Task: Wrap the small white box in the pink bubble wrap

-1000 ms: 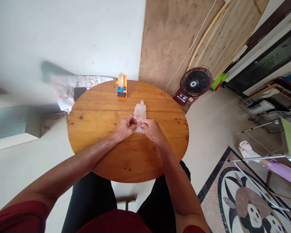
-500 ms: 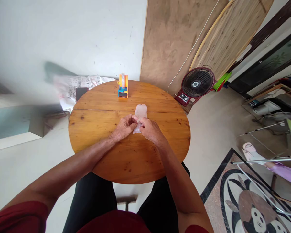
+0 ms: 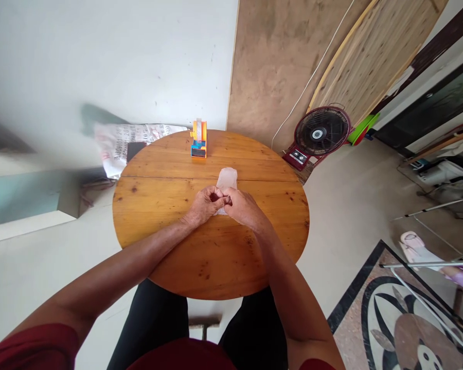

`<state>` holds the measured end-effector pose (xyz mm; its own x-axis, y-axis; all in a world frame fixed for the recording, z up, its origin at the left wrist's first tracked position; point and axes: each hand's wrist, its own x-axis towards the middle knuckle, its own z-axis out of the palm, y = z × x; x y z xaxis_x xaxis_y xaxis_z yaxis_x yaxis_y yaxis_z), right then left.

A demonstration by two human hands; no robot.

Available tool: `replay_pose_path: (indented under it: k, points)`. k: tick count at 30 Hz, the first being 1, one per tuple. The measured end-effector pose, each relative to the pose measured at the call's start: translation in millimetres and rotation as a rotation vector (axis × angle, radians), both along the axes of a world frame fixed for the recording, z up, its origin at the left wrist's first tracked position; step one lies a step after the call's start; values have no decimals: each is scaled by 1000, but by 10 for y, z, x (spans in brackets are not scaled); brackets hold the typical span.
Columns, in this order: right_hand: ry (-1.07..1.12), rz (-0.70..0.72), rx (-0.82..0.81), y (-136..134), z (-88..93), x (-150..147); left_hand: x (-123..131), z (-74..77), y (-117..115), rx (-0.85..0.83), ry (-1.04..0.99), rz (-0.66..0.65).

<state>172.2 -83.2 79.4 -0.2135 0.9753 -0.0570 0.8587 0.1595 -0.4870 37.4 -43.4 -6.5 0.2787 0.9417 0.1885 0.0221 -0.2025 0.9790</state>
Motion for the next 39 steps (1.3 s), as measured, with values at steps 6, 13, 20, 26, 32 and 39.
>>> replay_pose_path:
  k: [6, 13, 20, 26, 32, 39]
  points:
    - [127, 77, -76, 6, 53, 76, -45, 76, -4, -97, -58, -87]
    - [65, 55, -36, 59, 14, 84, -92, 84, 4, -143, -80, -110]
    - [234, 68, -37, 29, 33, 177, -78, 84, -14, -101, -34, -74]
    - [309, -21, 203, 47, -100, 409, -68, 126, -66, -108, 57, 5]
    - [296, 134, 255, 214, -278, 416, -103, 283, -28, -76, 316, -48]
    - [259, 216, 290, 289, -349, 442, -146, 331, -71, 240, 493, 27]
